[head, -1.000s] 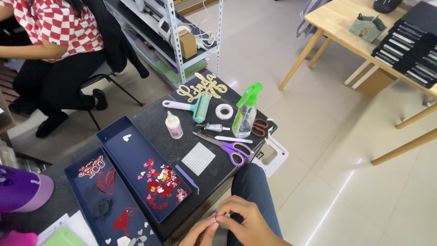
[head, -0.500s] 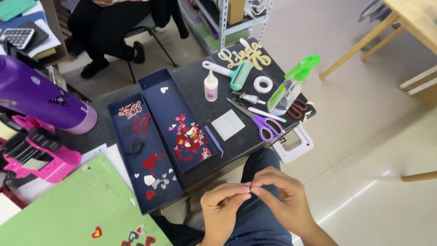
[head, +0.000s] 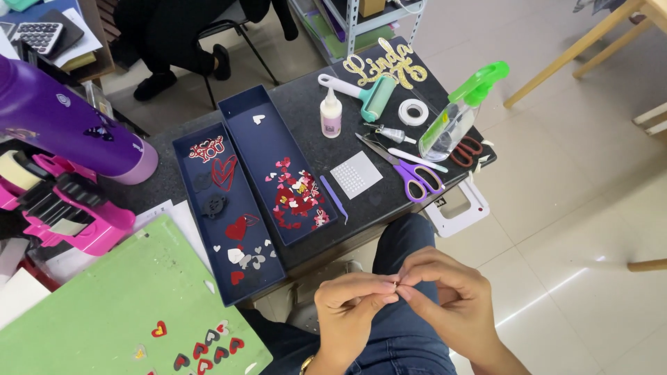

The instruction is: Decorating a long blue gift box by peeling and arranging small heart-shaped cutouts from a cutting mat.

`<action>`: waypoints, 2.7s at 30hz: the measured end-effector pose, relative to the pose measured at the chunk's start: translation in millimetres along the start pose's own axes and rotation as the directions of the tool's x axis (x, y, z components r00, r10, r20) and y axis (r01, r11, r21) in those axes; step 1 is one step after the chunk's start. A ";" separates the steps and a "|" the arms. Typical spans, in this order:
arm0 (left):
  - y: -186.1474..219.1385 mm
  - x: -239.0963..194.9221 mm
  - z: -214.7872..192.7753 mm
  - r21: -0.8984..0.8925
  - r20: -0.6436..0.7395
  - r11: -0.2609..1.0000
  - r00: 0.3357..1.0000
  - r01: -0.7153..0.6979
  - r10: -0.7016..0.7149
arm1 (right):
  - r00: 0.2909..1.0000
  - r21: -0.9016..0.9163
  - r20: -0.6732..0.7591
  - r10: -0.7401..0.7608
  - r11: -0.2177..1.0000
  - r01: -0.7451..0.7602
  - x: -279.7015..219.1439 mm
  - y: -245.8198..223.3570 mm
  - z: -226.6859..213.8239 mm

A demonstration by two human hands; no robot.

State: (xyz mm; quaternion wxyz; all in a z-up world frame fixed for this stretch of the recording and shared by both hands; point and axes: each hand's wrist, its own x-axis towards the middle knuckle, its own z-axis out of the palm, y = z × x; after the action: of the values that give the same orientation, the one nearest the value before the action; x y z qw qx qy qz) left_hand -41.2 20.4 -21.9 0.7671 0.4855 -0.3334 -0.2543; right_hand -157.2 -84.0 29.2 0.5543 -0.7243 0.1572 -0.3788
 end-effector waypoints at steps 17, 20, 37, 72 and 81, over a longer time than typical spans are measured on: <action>-3.8 2.9 3.2 -0.070 0.041 0.998 0.999 0.007 -0.004 | 0.999 0.094 -0.007 0.054 0.994 -0.053 -1.6 5.2 -5.9; -4.4 4.0 3.5 -0.076 0.043 0.997 0.999 0.018 -0.015 | 0.998 0.096 -0.008 0.066 0.993 -0.065 -1.1 5.8 -6.3; -16.8 2.7 5.9 -0.288 0.074 0.943 0.986 0.164 -0.149 | 0.998 0.137 0.007 0.060 0.989 -0.060 -2.2 7.4 -16.2; -109.8 -65.8 -127.2 -0.413 -0.431 0.908 0.894 -0.075 -0.123 | 0.834 -0.885 0.129 0.537 0.442 -0.148 97.7 185.5 67.1; -162.1 -83.7 -188.9 -0.098 -0.293 0.969 0.924 0.225 -0.244 | 0.844 -0.694 0.030 0.535 0.619 -0.367 96.0 173.0 23.7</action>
State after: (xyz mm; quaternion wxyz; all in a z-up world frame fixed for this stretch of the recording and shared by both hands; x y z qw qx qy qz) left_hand 37.1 124.2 -250.1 0.7880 0.5308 -0.1433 -0.2772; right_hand -43.0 -188.1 -96.6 0.3510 -0.8481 0.3929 -0.0564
